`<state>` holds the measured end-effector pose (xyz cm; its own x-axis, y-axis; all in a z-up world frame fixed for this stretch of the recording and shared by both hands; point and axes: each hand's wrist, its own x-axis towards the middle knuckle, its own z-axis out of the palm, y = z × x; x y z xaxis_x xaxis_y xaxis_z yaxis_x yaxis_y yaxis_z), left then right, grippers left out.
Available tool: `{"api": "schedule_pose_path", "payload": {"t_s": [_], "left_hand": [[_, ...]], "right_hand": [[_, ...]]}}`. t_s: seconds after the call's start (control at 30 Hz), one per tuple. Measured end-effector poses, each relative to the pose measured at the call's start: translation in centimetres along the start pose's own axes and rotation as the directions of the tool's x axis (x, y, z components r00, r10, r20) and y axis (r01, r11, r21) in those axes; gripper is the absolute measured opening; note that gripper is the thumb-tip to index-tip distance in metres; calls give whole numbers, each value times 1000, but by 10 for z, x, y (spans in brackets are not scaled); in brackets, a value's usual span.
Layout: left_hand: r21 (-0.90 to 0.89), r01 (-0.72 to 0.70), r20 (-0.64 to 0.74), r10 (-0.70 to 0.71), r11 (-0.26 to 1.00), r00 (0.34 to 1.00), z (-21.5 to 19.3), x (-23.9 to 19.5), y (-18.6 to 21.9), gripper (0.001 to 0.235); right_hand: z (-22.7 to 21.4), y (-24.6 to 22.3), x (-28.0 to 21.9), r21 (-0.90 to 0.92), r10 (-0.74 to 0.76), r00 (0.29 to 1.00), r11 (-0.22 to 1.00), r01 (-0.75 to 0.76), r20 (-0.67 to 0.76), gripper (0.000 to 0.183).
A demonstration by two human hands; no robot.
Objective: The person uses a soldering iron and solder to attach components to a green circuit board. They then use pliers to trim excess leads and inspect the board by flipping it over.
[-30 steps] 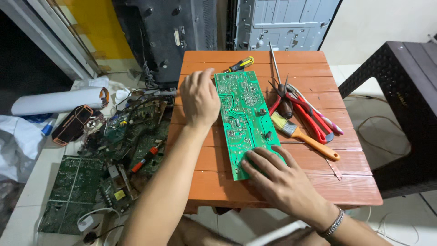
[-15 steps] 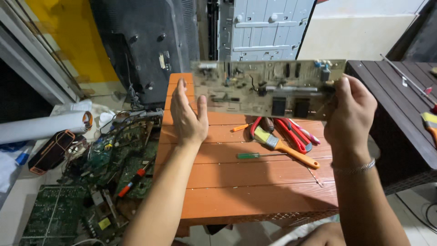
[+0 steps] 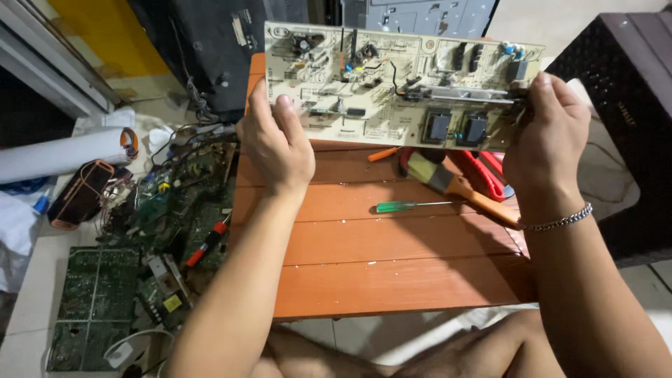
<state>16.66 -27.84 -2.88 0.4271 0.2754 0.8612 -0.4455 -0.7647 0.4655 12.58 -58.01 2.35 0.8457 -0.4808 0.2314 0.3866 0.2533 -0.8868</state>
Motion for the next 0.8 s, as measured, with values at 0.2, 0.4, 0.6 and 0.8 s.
{"api": "schedule_pose_path", "payload": {"t_s": [0.2,0.4,0.6,0.8], "left_hand": [[-20,-3,-17,3,1000,1000,-3,2,1,31],[-27,-12,-6,12,1000,1000,-3,0,2,33],[-43,-43,-6,43,998,999,-6,3,2,33],[-44,-30,9,30,999,999,-8,3,3,29]], "right_hand": [[-6,5,-3,-133,31,999,991,-32,-7,27],[-15,15,6,-184,-3,1000,983,7,23,29],[-17,20,9,-259,-9,1000,966,8,-5,32],[-18,22,8,-230,-11,1000,973,15,19,32]]}}
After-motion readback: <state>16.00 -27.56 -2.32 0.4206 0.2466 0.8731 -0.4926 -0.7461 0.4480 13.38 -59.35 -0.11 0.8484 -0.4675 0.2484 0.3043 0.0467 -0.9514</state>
